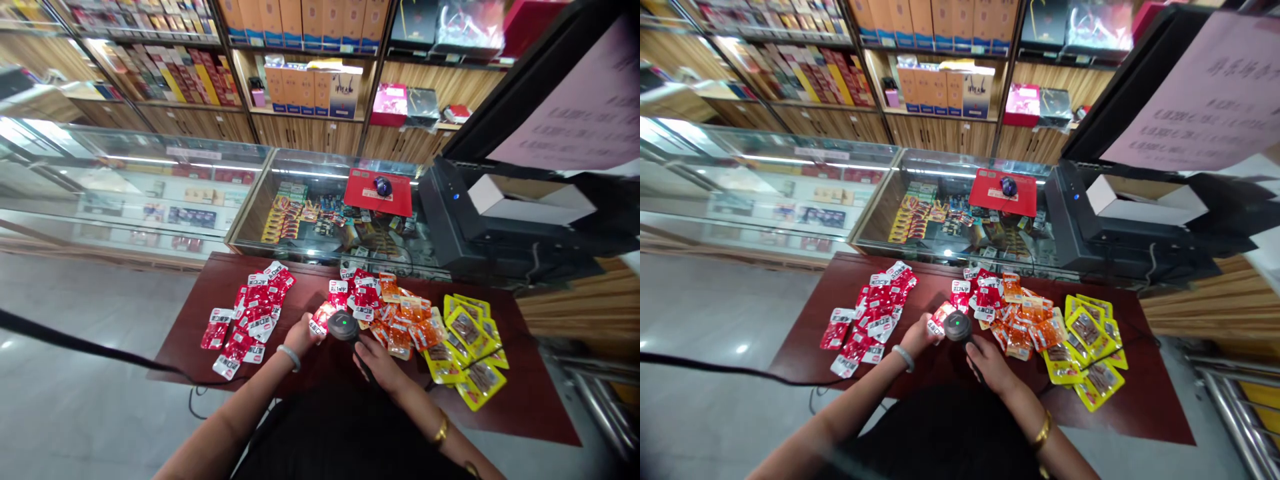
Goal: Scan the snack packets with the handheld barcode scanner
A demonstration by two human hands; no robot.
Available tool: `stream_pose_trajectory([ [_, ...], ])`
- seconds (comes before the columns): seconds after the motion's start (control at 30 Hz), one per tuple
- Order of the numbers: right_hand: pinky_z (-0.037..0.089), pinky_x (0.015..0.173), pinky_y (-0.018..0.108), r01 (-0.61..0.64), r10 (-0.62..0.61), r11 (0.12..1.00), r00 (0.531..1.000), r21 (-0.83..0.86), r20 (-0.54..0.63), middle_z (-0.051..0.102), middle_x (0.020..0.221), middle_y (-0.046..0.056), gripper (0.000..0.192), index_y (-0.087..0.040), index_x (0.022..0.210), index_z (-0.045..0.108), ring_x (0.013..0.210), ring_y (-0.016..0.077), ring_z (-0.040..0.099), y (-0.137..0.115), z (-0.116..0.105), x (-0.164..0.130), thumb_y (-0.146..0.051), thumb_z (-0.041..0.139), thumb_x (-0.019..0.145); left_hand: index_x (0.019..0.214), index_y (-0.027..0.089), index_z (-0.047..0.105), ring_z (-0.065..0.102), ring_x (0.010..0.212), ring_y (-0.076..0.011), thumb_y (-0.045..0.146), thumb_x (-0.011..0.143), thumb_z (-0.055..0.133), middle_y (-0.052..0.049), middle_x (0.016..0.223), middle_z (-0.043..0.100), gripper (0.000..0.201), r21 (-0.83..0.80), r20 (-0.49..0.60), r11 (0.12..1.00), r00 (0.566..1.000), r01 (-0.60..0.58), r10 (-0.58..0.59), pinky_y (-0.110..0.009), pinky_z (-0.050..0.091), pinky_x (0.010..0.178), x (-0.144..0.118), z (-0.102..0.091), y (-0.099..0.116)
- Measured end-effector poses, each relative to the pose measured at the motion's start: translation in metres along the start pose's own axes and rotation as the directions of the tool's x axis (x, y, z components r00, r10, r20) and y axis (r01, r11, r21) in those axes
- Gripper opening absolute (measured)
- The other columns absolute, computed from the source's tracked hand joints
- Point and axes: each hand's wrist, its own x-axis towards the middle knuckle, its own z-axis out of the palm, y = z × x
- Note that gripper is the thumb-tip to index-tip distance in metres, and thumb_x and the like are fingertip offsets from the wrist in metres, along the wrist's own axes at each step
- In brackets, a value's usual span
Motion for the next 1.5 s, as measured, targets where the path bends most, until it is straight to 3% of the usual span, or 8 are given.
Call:
stream_pose_trajectory([
  [0.17,0.031,0.041,0.020,0.004,-0.004,1.000,1.000,-0.010,-0.001,0.048,0.057,-0.007,0.050,-0.021,0.103,0.059,0.043,0.0090,0.039,-0.008,0.004,0.010,-0.068,0.054,0.087,0.114,0.024,0.057,0.068,0.097,-0.0221,0.030,0.070,0.075,-0.005,0.105,0.072,0.049,-0.143,-0.024,0.979,0.989,-0.147,0.145,-0.030,0.049,0.085,0.009,-0.005,0.017],
  [0.27,0.030,0.041,0.021,0.012,-0.012,1.000,1.000,-0.001,0.023,0.046,0.056,-0.007,0.051,-0.022,0.106,0.060,0.043,0.0092,0.037,-0.018,0.012,0.019,-0.069,0.057,0.085,0.117,0.023,0.060,0.063,0.109,-0.0221,0.032,0.079,0.068,-0.007,0.116,0.069,0.040,-0.087,-0.188,0.967,0.957,-0.239,0.219,-0.033,0.045,0.096,0.024,-0.033,0.021],
  [0.47,0.028,0.041,0.022,0.009,-0.008,1.000,0.999,-0.015,0.050,0.043,0.057,-0.006,0.058,-0.022,0.106,0.060,0.045,0.0103,0.038,-0.030,0.025,0.033,-0.073,0.060,0.079,0.136,0.015,0.046,0.042,0.131,-0.0355,0.046,0.080,0.066,-0.020,0.140,0.049,0.067,0.113,-0.523,0.948,0.829,0.298,-0.198,-0.046,0.034,0.105,0.069,-0.118,-0.012],
  [0.6,0.028,0.041,0.022,-0.007,0.011,0.999,0.996,-0.048,0.089,0.043,0.056,-0.007,0.058,-0.021,0.104,0.059,0.043,0.0099,0.036,-0.028,0.027,0.034,-0.073,0.057,0.081,0.127,0.014,0.052,0.042,0.127,-0.0372,0.050,0.078,0.065,-0.021,0.135,0.049,0.062,0.191,-0.516,0.896,0.817,0.401,-0.256,-0.046,0.035,0.101,0.087,-0.143,-0.029],
  [0.77,0.027,0.039,0.022,-0.011,0.015,0.998,0.996,-0.054,0.085,0.044,0.055,-0.008,0.059,-0.021,0.103,0.057,0.041,0.0088,0.034,-0.028,0.027,0.034,-0.075,0.056,0.080,0.111,0.017,0.059,0.047,0.121,-0.0339,0.049,0.083,0.059,-0.017,0.126,0.057,0.043,0.279,-0.517,0.879,0.832,0.386,-0.202,-0.043,0.037,0.096,0.086,-0.141,-0.038],
  [1.1,0.026,0.038,0.021,-0.039,0.038,0.999,0.997,0.015,0.064,0.040,0.053,-0.009,0.060,-0.021,0.102,0.059,0.040,0.0085,0.034,-0.027,0.031,0.031,-0.075,0.062,0.075,0.124,0.024,0.061,0.054,0.117,-0.0307,0.036,0.086,0.055,-0.012,0.114,0.069,0.040,0.207,-0.499,0.931,0.851,0.300,-0.163,-0.040,0.039,0.093,0.078,-0.135,-0.046],
  [1.2,0.026,0.038,0.021,-0.033,0.032,0.999,0.998,0.007,0.061,0.042,0.053,-0.008,0.061,-0.021,0.104,0.059,0.040,0.0087,0.035,-0.028,0.030,0.029,-0.075,0.061,0.076,0.107,0.026,0.072,0.059,0.108,-0.0300,0.040,0.086,0.055,-0.010,0.104,0.073,0.030,0.171,-0.444,0.946,0.879,0.274,-0.174,-0.037,0.042,0.087,0.074,-0.139,-0.045],
  [1.5,0.026,0.038,0.021,0.003,-0.003,1.000,0.998,0.006,0.070,0.047,0.054,-0.007,0.058,-0.020,0.099,0.058,0.039,0.0076,0.036,-0.026,0.023,0.026,-0.074,0.058,0.080,0.078,0.020,0.060,0.059,0.069,-0.0150,0.034,0.085,0.052,0.000,0.071,0.064,0.018,-0.367,-0.415,0.922,0.865,0.124,-0.282,-0.024,0.040,0.066,0.049,-0.107,-0.043],
])
